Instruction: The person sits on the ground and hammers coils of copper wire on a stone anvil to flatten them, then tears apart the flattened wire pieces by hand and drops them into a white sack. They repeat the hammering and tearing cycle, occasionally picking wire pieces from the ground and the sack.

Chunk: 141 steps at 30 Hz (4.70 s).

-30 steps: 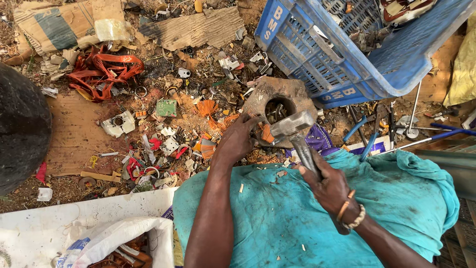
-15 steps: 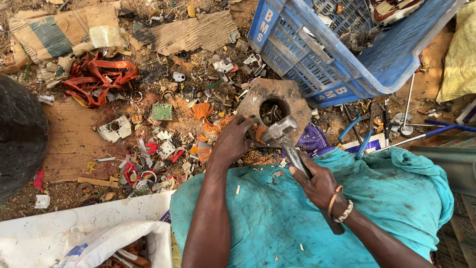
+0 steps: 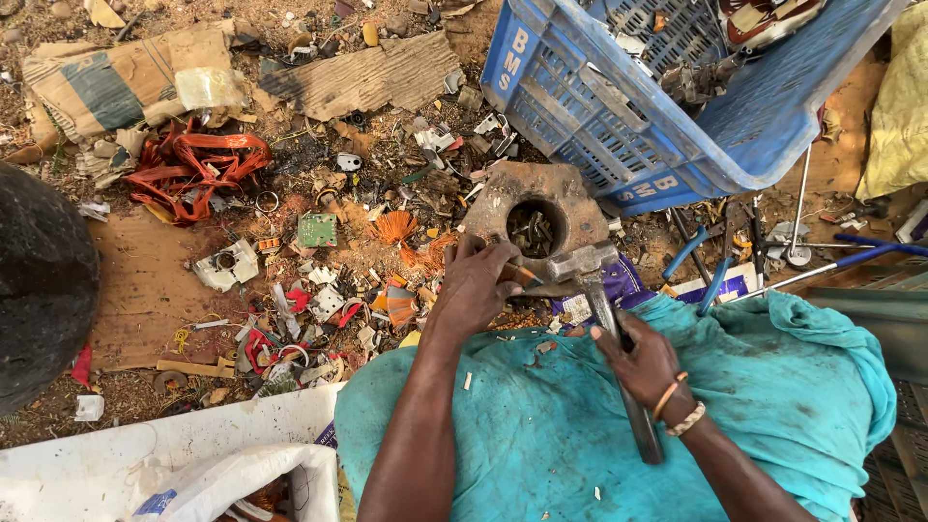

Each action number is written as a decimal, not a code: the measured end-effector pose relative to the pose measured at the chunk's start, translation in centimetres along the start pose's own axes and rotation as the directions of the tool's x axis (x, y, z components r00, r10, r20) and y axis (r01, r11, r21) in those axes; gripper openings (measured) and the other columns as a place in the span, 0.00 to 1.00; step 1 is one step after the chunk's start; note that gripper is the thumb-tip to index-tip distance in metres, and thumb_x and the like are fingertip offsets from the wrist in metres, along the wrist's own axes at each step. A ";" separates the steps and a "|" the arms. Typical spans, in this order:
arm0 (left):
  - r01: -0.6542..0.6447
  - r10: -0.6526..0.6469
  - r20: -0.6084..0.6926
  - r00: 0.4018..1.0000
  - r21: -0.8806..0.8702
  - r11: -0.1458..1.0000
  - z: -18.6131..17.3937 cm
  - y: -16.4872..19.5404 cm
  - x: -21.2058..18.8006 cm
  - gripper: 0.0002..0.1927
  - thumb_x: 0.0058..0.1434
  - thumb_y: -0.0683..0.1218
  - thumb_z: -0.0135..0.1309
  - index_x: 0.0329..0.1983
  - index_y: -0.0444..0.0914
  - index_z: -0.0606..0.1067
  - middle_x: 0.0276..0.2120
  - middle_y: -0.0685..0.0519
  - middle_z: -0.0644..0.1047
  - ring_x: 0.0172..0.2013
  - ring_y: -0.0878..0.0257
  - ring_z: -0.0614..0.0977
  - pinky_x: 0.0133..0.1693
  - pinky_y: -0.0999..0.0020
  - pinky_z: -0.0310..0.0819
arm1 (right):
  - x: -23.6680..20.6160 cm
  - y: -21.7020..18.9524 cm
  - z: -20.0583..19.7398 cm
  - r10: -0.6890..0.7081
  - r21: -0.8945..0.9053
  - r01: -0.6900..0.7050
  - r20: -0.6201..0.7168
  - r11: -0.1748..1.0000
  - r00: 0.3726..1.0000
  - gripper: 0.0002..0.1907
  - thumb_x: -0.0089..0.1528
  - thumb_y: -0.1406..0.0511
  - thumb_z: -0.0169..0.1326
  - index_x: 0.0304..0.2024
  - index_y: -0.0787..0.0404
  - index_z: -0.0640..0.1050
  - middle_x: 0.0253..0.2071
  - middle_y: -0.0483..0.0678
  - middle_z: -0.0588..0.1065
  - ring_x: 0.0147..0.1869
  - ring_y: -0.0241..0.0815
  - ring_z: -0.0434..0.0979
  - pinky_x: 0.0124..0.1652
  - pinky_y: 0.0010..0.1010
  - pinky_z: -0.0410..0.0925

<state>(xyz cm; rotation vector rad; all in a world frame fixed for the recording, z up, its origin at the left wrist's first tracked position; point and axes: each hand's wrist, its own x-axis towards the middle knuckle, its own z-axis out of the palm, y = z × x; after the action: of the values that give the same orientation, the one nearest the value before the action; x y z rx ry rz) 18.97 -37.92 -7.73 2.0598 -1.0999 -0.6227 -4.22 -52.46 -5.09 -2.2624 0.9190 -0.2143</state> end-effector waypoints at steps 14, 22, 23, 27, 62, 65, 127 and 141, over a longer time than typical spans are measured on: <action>-0.204 0.131 -0.252 0.959 -0.290 0.935 -0.3 1.1 -0.7 0.07 0.60 0.43 0.65 0.41 0.38 0.81 0.36 0.51 0.82 0.41 0.53 0.76 0.51 0.55 0.67 | 4.9 -8.3 2.9 -0.125 0.228 0.124 -0.010 0.966 0.992 0.15 0.58 0.70 0.65 0.48 0.63 0.82 0.40 0.52 0.84 0.41 0.38 0.86 0.40 0.29 0.76; -0.147 0.018 -0.268 0.963 -0.470 0.870 -0.8 1.2 -1.5 0.10 0.59 0.41 0.63 0.43 0.36 0.82 0.38 0.50 0.76 0.43 0.56 0.77 0.45 0.62 0.74 | 5.4 -6.7 4.2 -0.126 0.530 0.076 0.059 0.845 0.990 0.10 0.60 0.72 0.64 0.44 0.65 0.82 0.43 0.49 0.84 0.43 0.35 0.83 0.44 0.27 0.77; -0.083 -0.019 -0.174 0.985 -0.560 0.825 -0.8 0.9 -1.5 0.10 0.59 0.42 0.62 0.45 0.37 0.82 0.37 0.52 0.78 0.41 0.58 0.78 0.44 0.64 0.75 | 5.7 -6.0 3.7 -0.111 0.566 0.022 0.123 0.824 0.986 0.10 0.60 0.72 0.64 0.45 0.66 0.82 0.42 0.49 0.84 0.43 0.35 0.83 0.43 0.27 0.77; -0.046 -0.037 -0.101 0.994 -0.708 0.705 0.0 0.1 -1.0 0.11 0.61 0.43 0.63 0.46 0.36 0.82 0.40 0.52 0.79 0.39 0.64 0.80 0.43 0.67 0.78 | 6.5 -4.4 2.4 0.010 0.649 -0.193 0.274 0.736 0.962 0.12 0.59 0.71 0.62 0.45 0.68 0.79 0.39 0.50 0.83 0.39 0.38 0.84 0.34 0.33 0.77; -0.173 0.125 -0.179 0.976 -0.285 0.943 -1.5 1.3 -0.9 0.41 0.42 0.62 0.72 0.60 0.47 0.77 0.60 0.50 0.74 0.63 0.48 0.71 0.64 0.51 0.68 | 5.8 -7.3 2.0 0.059 0.540 -0.120 0.129 0.833 0.990 0.14 0.60 0.65 0.64 0.46 0.67 0.82 0.41 0.49 0.84 0.43 0.35 0.81 0.41 0.28 0.76; -0.114 0.075 -0.119 0.990 -0.365 0.924 -1.3 0.6 -0.9 0.38 0.47 0.61 0.71 0.61 0.48 0.76 0.58 0.50 0.77 0.61 0.51 0.76 0.63 0.55 0.71 | 5.6 -7.7 1.6 0.170 0.535 -0.235 0.169 0.812 0.971 0.13 0.58 0.67 0.64 0.45 0.65 0.83 0.40 0.48 0.84 0.40 0.33 0.83 0.34 0.29 0.77; 0.034 -0.096 -0.250 0.963 -0.240 0.970 -0.4 -1.9 0.2 0.21 0.57 0.36 0.59 0.55 0.40 0.77 0.51 0.44 0.79 0.52 0.46 0.79 0.53 0.52 0.73 | 3.9 -5.3 -2.1 0.026 -0.344 0.119 0.388 0.931 0.921 0.27 0.64 0.49 0.51 0.62 0.53 0.74 0.38 0.55 0.83 0.41 0.58 0.83 0.40 0.48 0.74; 0.035 -0.087 -0.235 0.968 -0.217 0.976 -0.7 -1.6 0.3 0.21 0.55 0.37 0.61 0.53 0.39 0.77 0.51 0.44 0.79 0.52 0.44 0.78 0.53 0.51 0.71 | 3.9 -5.5 -3.0 -0.163 -0.374 0.257 0.266 0.891 0.950 0.28 0.64 0.50 0.53 0.63 0.54 0.74 0.36 0.57 0.82 0.36 0.59 0.83 0.34 0.49 0.73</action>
<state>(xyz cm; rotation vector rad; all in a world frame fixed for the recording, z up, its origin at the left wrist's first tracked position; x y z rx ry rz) 20.45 -37.31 -8.56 1.9307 -0.7966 -0.4791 0.61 -53.74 0.35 -2.7038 0.6344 0.1584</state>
